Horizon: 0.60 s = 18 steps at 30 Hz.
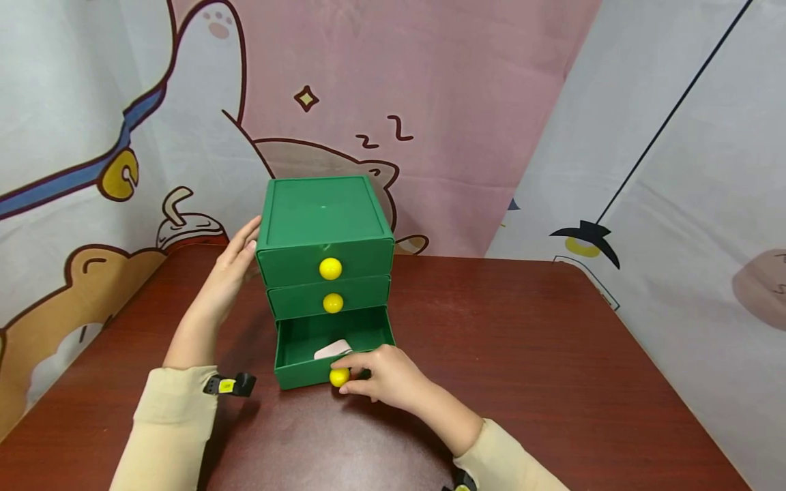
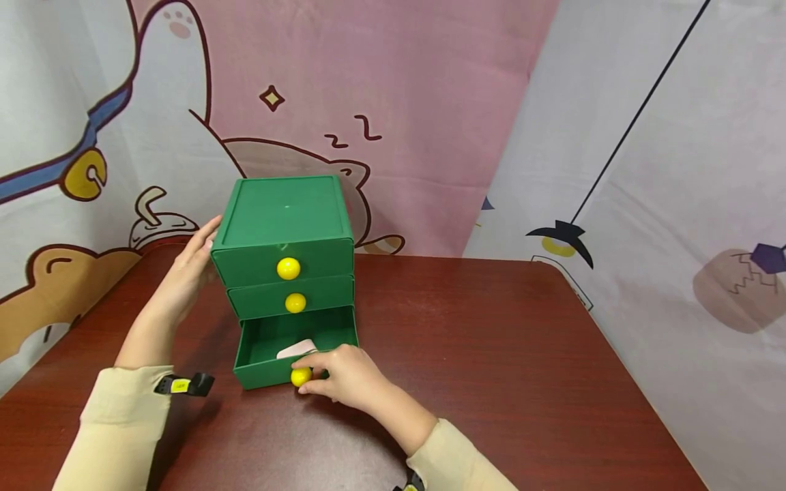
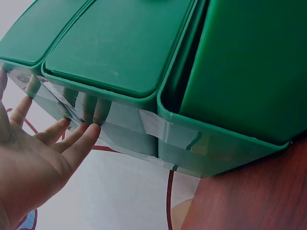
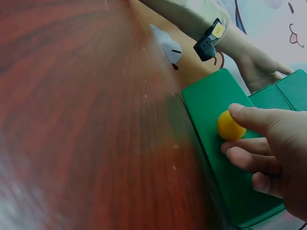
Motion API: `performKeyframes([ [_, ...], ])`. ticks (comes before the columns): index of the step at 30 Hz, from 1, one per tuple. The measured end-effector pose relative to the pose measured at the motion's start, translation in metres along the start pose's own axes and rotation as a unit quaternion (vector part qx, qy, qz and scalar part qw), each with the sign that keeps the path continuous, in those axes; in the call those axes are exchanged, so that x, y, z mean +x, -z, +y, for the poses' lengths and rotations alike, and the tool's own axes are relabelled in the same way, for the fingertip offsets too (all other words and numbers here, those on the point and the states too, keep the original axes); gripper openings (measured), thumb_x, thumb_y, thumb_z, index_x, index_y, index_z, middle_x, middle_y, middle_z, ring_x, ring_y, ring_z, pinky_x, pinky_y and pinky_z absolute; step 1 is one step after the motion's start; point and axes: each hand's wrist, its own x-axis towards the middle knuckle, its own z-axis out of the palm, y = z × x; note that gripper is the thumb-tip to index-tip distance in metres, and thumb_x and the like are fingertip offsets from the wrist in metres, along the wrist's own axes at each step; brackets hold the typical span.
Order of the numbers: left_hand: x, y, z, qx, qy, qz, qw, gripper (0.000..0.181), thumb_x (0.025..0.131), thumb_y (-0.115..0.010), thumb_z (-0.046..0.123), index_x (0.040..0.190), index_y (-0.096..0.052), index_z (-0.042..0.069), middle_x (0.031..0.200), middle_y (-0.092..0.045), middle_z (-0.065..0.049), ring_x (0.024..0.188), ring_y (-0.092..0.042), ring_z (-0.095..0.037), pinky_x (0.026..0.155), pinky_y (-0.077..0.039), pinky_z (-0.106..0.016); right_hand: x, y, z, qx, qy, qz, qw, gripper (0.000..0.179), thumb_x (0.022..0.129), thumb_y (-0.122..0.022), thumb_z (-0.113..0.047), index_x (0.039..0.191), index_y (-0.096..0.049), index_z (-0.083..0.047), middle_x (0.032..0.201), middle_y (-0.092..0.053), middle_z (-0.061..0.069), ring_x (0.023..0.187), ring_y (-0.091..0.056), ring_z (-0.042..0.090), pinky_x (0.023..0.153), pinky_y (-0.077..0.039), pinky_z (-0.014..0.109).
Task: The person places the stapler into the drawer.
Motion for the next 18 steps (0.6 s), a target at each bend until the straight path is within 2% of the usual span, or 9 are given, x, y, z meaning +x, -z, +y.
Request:
performKeyframes([
  [9, -0.0002, -0.0006, 0.0000, 0.001, 0.002, 0.000, 1.0000, 0.056, 0.104, -0.036, 0.037, 0.155, -0.015, 0.026, 0.158, -0.015, -0.007, 0.125, -0.041, -0.015, 0.103, -0.025, -0.056, 0.0009, -0.0093, 0.0048, 0.035, -0.001, 0.025, 0.9991, 0.028, 0.083, -0.077, -0.018, 0.110, -0.073, -0.017, 0.079, -0.068, -0.008, 0.044, -0.047, -0.010, 0.049, -0.043, 0.013],
  [14, -0.0002, -0.0003, 0.0002, -0.001, 0.001, 0.000, 1.0000, 0.056, 0.104, -0.036, 0.037, 0.155, -0.015, 0.026, 0.158, -0.016, -0.007, 0.122, -0.043, -0.013, 0.101, -0.029, -0.050, 0.0043, -0.0097, 0.0074, 0.042, 0.010, 0.039, 0.9983, 0.027, 0.083, -0.076, -0.017, 0.110, -0.074, -0.015, 0.080, -0.069, -0.006, 0.045, -0.047, -0.009, 0.048, -0.044, 0.014],
  [18, -0.0003, 0.0001, 0.0003, -0.004, -0.002, -0.001, 1.0000, 0.057, 0.104, -0.036, 0.037, 0.156, -0.014, 0.024, 0.158, -0.015, -0.007, 0.120, -0.045, -0.012, 0.099, -0.033, -0.041, 0.0090, -0.0090, 0.0099, 0.048, -0.003, 0.043, 0.9979, 0.027, 0.084, -0.075, -0.017, 0.112, -0.073, -0.016, 0.082, -0.069, -0.006, 0.045, -0.049, -0.007, 0.047, -0.044, 0.015],
])
